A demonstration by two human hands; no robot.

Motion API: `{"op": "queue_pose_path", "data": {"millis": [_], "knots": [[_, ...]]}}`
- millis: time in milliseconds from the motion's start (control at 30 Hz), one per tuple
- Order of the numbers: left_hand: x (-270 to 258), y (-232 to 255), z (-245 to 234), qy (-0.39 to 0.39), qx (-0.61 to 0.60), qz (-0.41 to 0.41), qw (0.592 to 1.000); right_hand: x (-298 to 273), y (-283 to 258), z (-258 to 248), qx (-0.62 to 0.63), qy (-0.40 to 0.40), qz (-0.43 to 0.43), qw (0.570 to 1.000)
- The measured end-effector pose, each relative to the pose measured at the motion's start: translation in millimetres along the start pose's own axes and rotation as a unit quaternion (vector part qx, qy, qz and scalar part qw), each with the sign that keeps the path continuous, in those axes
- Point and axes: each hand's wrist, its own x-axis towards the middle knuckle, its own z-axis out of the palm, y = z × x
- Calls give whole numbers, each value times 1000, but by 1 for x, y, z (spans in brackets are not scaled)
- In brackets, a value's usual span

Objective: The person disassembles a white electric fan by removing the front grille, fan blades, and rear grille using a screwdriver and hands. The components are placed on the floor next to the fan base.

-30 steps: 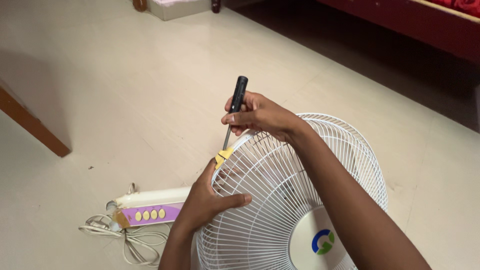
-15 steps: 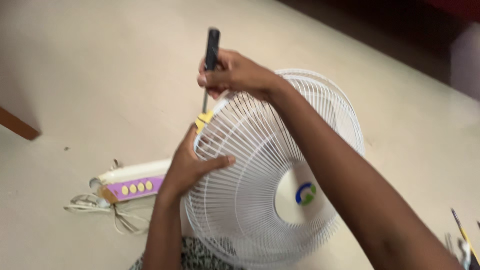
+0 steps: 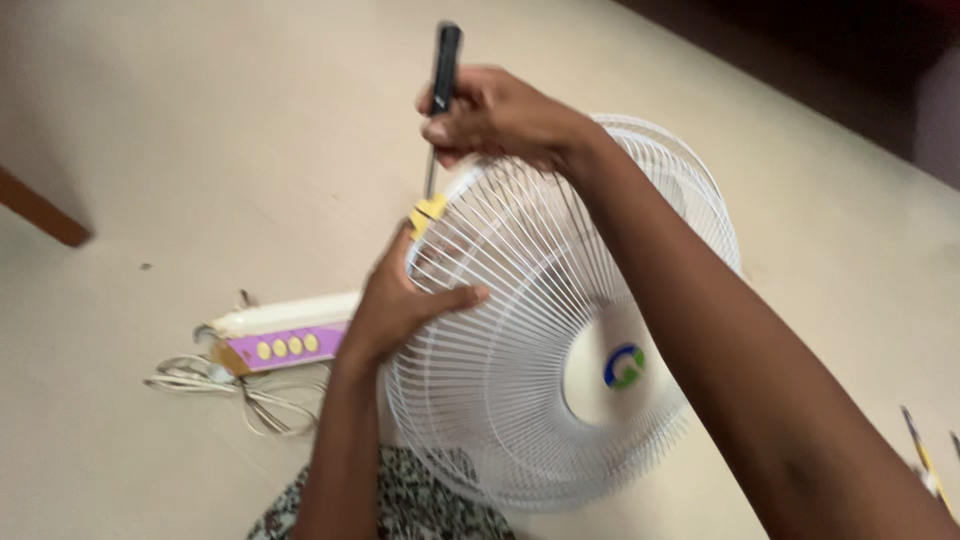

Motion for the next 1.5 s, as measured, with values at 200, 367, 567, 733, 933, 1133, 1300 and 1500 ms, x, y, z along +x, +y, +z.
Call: {"op": "queue_pose_path", "data": {"millis": [200,367,567,733,933,1133,1300,1500], "knots": [[1,0,-3,-2,-22,-26,999,4,2,1,29,31,58,997],[2,0,-4,7,4,-33,999,4,2,0,57,11,47,997],[2,-5,-4,8,8,-42,999,4,2,-1,78,-9,42,996],[5,-13,-4,11,21,-50,998,2,-3,7,59,-11,32,998],[5,-15,-4,7,13,-49,999,2,-5,11,-15,46,69,996],[4,-7,-4,6,15,-48,999,2,-1,5,30,32,63,997],[2,-5,-5,6,13,-45,999,1,2,4,42,28,60,997],[2,3,-3,5,14,-36,999,-4,3,-5,76,-6,36,996]]}}
